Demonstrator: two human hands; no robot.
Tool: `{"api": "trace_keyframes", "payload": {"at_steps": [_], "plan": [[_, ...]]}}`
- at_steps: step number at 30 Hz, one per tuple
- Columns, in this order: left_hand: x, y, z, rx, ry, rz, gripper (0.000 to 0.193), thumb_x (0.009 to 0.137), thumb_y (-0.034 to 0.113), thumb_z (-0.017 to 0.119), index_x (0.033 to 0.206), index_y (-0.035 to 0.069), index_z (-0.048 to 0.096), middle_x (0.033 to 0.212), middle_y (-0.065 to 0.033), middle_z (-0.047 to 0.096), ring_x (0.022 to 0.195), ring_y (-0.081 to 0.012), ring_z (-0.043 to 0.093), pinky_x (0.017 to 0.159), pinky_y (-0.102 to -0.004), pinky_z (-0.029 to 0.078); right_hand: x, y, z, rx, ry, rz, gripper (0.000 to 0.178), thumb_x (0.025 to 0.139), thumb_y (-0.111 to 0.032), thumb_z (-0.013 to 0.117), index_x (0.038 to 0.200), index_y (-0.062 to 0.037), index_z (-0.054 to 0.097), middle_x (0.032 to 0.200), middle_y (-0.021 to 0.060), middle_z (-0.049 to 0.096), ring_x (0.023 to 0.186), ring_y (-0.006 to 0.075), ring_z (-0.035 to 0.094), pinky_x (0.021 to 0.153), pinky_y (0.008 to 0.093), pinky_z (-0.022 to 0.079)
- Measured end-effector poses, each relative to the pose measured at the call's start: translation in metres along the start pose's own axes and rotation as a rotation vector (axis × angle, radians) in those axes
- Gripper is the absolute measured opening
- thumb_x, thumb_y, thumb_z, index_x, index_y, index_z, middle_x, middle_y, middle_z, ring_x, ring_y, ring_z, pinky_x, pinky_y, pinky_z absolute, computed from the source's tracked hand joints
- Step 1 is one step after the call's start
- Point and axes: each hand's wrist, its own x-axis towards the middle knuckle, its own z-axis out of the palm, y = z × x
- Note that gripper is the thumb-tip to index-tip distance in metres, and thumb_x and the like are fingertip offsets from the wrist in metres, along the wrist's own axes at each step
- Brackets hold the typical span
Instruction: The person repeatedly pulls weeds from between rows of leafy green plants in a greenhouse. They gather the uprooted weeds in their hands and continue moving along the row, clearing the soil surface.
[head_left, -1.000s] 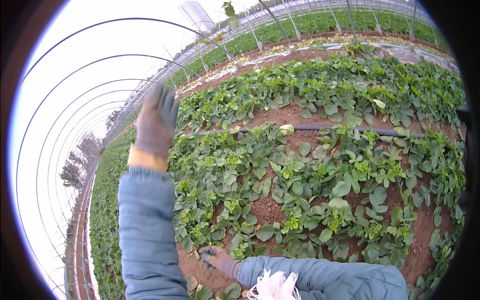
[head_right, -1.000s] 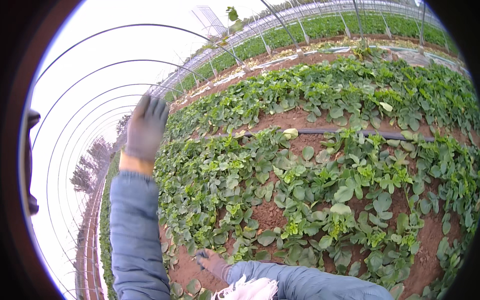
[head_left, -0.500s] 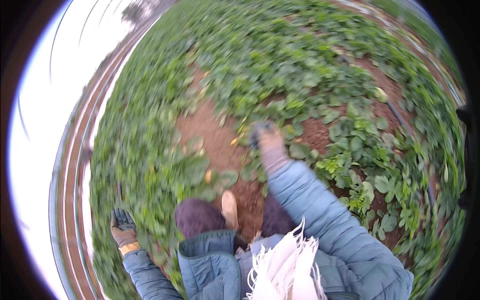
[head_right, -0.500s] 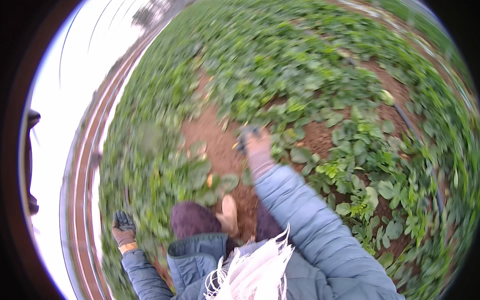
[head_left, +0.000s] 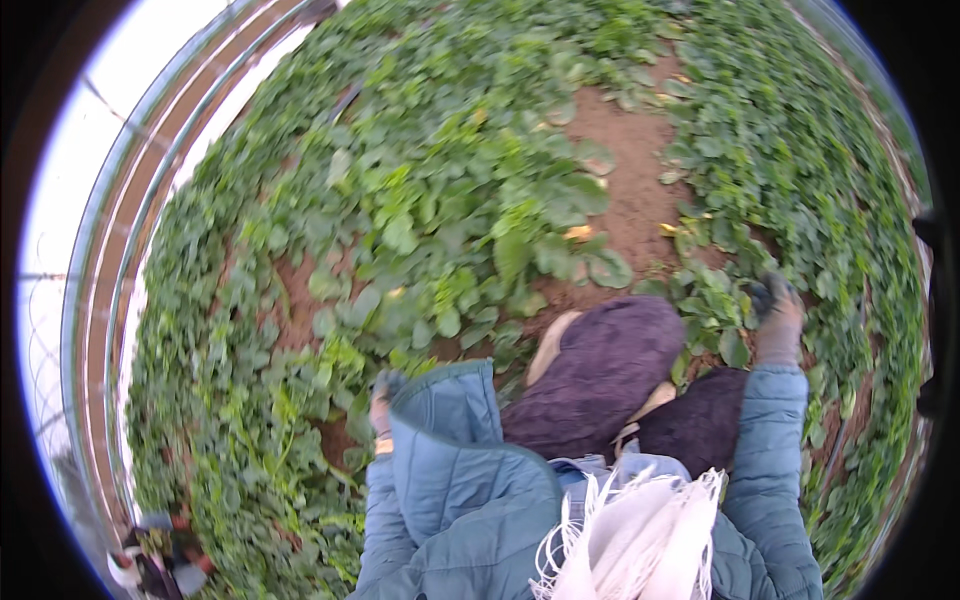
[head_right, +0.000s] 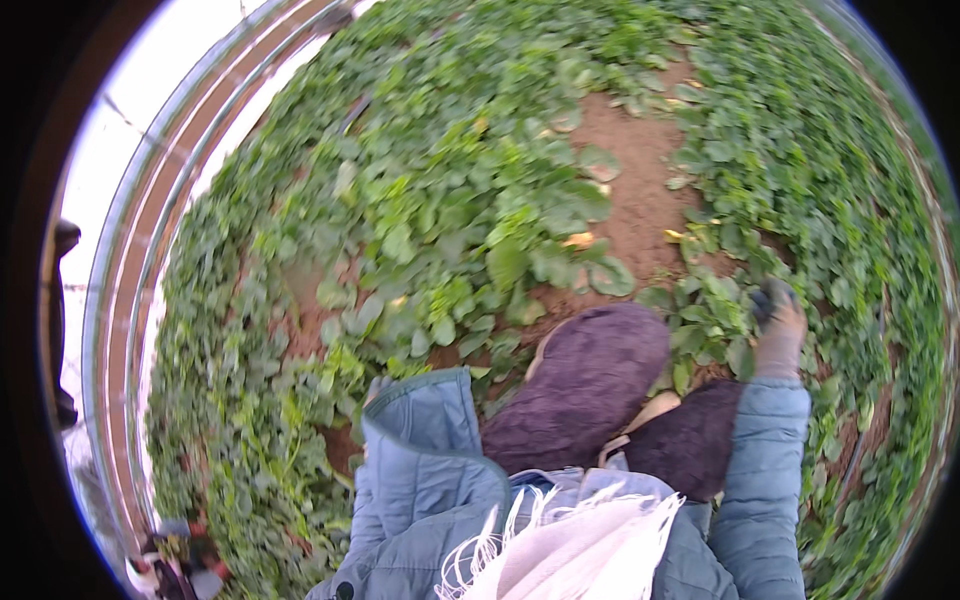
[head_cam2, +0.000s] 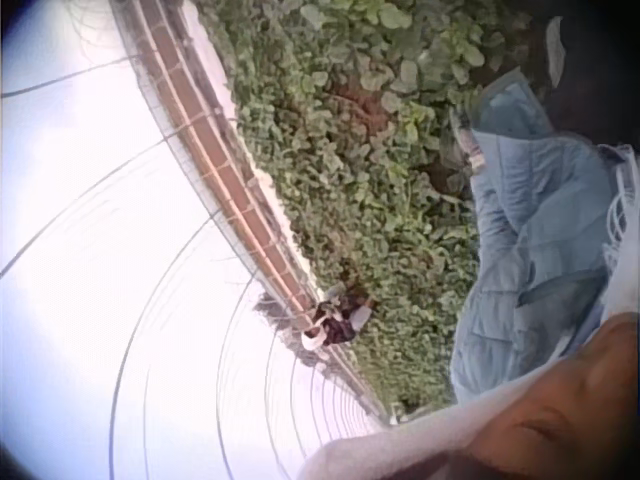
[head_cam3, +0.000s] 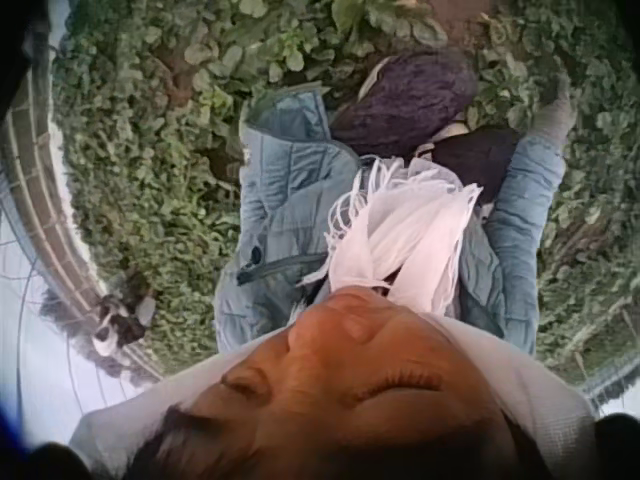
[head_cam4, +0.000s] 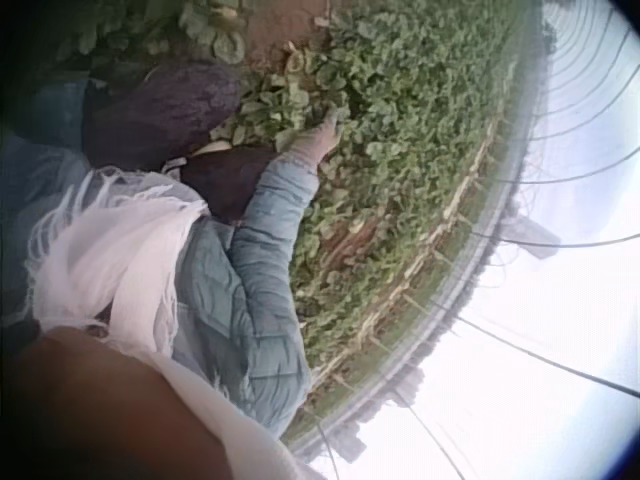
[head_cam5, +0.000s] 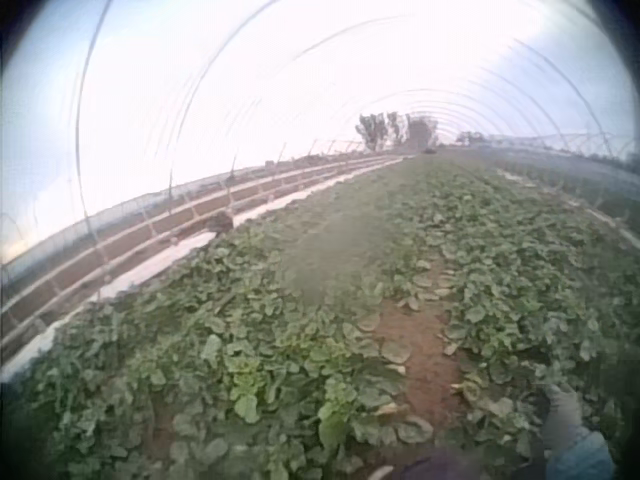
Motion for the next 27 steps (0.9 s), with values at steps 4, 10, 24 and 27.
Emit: {"api": "trace_keyframes", "payload": {"at_steps": [4, 10, 24, 27], "plan": [[-0.017, -0.036, -0.004, -0.13, 0.219, -0.049, 0.046, 0.095, 0.017, 0.055, 0.138, 0.003, 0.047, 0.131, -0.0176, 0.057, 0.113, -0.0326, 0.059, 0.097, -0.0432, 0.049, 0.02, 0.013, -0.024, -0.031, 0.138, -0.013, 0.028, 0.089, -0.022, 0.07, 0.111, -0.0062, 0.065, 0.107, 0.0073, 0.069, 0.085, 0.018, 0.067, 0.063, 0.0244, 0.05], [-0.014, -0.051, 0.001, -0.241, 0.353, -0.118, 0.046, 0.094, 0.019, 0.059, 0.136, 0.004, 0.049, 0.127, -0.0174, 0.059, 0.11, -0.0307, 0.06, 0.094, -0.0432, 0.051, 0.048, 0.014, -0.063, 0.049, 0.285, -0.145, 0.027, 0.093, -0.02, 0.063, 0.113, -0.0028, 0.064, 0.111, 0.0085, 0.068, 0.093, 0.0211, 0.068, 0.069, 0.0272, 0.055], [0.065, -0.002, 0.112, -0.242, 0.133, -0.096, 0.035, 0.098, 0.02, 0.054, 0.131, 0.008, 0.054, 0.112, -0.0125, 0.067, 0.091, -0.0211, 0.065, 0.086, -0.0369, 0.054, 0.047, -0.05, -0.05, 0.089, 0.309, -0.356, 0.028, 0.091, -0.025, 0.065, 0.11, -0.0041, 0.066, 0.097, 0.0044, 0.065, 0.078, 0.0129, 0.061, 0.066, 0.0246, 0.048], [0.071, -0.006, 0.144, -0.165, -0.108, -0.093, 0.035, 0.098, 0.019, 0.054, 0.13, 0.006, 0.054, 0.112, -0.0131, 0.067, 0.089, -0.0204, 0.065, 0.085, -0.0354, 0.055, 0.019, -0.063, -0.008, 0.088, 0.264, -0.498, 0.027, 0.091, -0.025, 0.066, 0.108, -0.0038, 0.066, 0.1, 0.0055, 0.067, 0.08, 0.0137, 0.063, 0.063, 0.0247, 0.049]]}}
